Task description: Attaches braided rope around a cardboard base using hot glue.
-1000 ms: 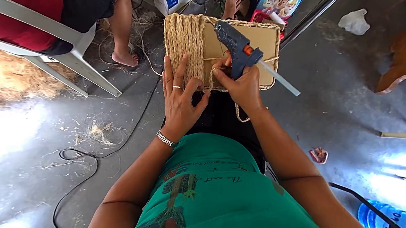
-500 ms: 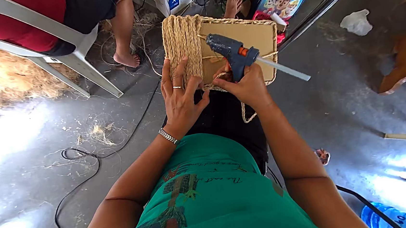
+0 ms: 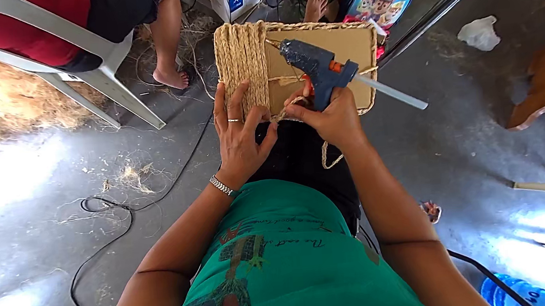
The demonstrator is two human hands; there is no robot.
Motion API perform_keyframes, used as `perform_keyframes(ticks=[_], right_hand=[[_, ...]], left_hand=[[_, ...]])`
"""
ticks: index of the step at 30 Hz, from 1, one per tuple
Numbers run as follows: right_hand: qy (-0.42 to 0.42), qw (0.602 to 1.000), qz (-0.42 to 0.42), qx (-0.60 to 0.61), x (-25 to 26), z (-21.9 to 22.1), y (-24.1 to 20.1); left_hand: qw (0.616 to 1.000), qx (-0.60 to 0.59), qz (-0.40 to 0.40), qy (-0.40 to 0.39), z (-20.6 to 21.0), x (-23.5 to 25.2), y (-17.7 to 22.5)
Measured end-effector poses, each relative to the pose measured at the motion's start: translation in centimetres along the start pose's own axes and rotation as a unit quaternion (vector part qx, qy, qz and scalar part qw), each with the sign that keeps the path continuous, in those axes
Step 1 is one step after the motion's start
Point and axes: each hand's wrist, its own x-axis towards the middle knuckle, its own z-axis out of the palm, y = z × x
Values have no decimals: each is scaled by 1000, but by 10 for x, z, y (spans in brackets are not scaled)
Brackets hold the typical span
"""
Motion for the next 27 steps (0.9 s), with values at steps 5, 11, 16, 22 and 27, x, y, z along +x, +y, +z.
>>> perform_keyframes(ticks=[5,11,16,22,27], right_hand=[[2,999,-23,37,-1,5,3],[11,999,-22,43,-3,11,8],[4,998,-66,-1,1,18,14],[8,996,-86,-8,6,25,17],[20,996,-74,-53,6,26,19]], left_hand=[[1000,-23,-3,-1,-1,0,1],[1000,-9,2,14,1,-3,2],[999,19,-15,28,4,-5,4],[998,47,-24,38,7,-2,9],[996,65,-35,45,10,-2,12]])
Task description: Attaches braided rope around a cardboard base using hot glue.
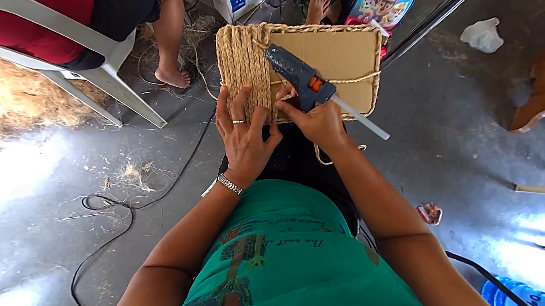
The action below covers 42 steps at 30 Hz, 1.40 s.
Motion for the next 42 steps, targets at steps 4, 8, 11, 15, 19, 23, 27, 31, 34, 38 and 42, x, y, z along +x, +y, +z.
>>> perform_keyframes(ticks=[4,8,11,15,19,23,27,31,34,38,42], right_hand=[[-10,1000,-3,-4,4,-3,1],[-39,999,18,-2,9,-12,-3],[-48,999,12,-11,11,-13,0],[-42,999,-7,-16,13,-3,5],[-24,999,-3,-31,13,3,6],[-18,1000,-8,-24,17,2,7],[-44,998,19,-36,24,-8,0],[-90,991,74,-65,28,-34,-13],[-73,989,78,-105,18,-42,-19],[-15,988,46,-149,13,-35,-17],[-5,984,36,-174,31,-25,-22]], left_hand=[[1000,8,-2,-1,0,0,0],[1000,7,-1,-7,-2,-1,1],[1000,7,4,-5,-1,-2,2],[1000,10,6,-8,-2,-1,2],[1000,7,9,-20,-3,1,1],[1000,10,11,-23,-1,3,0],[1000,-7,15,-15,-2,3,0],[1000,-4,13,-14,-4,3,-6],[1000,-3,7,-7,-5,3,-9],[1000,-9,13,-13,-5,1,-7],[999,-18,34,-21,-6,-2,-3]])
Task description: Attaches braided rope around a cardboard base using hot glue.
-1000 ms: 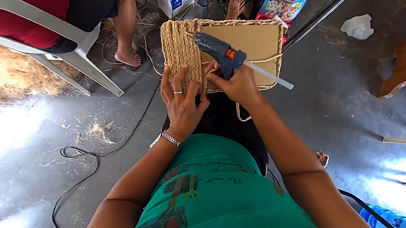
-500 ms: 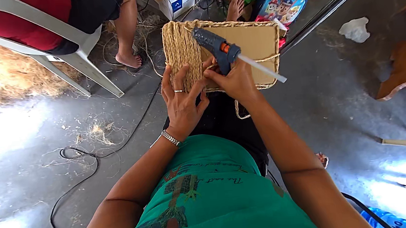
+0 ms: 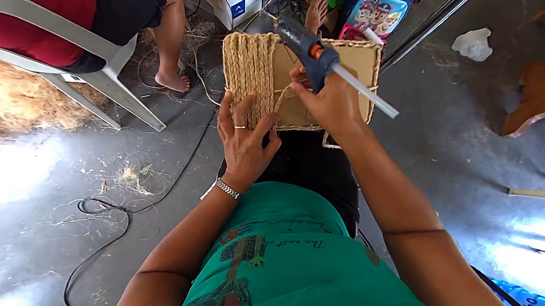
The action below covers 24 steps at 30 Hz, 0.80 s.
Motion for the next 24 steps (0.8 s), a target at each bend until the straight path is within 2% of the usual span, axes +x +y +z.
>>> perform_keyframes(ticks=[4,11,16,21,24], right_hand=[[-22,998,16,-60,15,8,-6],[15,999,10,-43,17,21,-11],[-1,998,33,-47,13,18,-19],[-32,997,23,-62,18,5,-18],[-9,995,-4,-95,18,5,-14]], left_hand=[[1000,4,4,-8,1,1,0],[1000,-25,4,-7,-1,4,-6],[997,-55,-48,22,1,12,0],[998,-48,-41,2,3,4,4],[998,-44,-41,-12,2,5,3]])
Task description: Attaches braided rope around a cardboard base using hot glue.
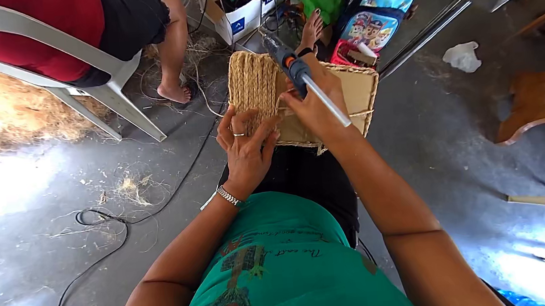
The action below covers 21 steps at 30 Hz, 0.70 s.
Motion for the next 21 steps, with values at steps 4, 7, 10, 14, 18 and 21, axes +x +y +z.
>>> perform_keyframes(ticks=[4,7,10,14,18,21], right_hand=[[34,999,6,27,-3,2,10],[32,997,44,63,-12,-4,21],[43,996,64,35,-27,-14,33],[82,994,45,55,-42,-20,48],[99,994,47,29,-29,-24,40],[97,995,22,-18,-11,-24,29]], left_hand=[[1000,8,-5,-23,-6,1,0],[1000,2,-8,-26,-7,1,0],[1000,-3,-12,-23,-6,1,-4],[1000,-10,-10,-22,-6,1,-3],[1000,-17,-6,-20,-6,-1,-2],[1000,-16,2,-22,-7,0,-3]])
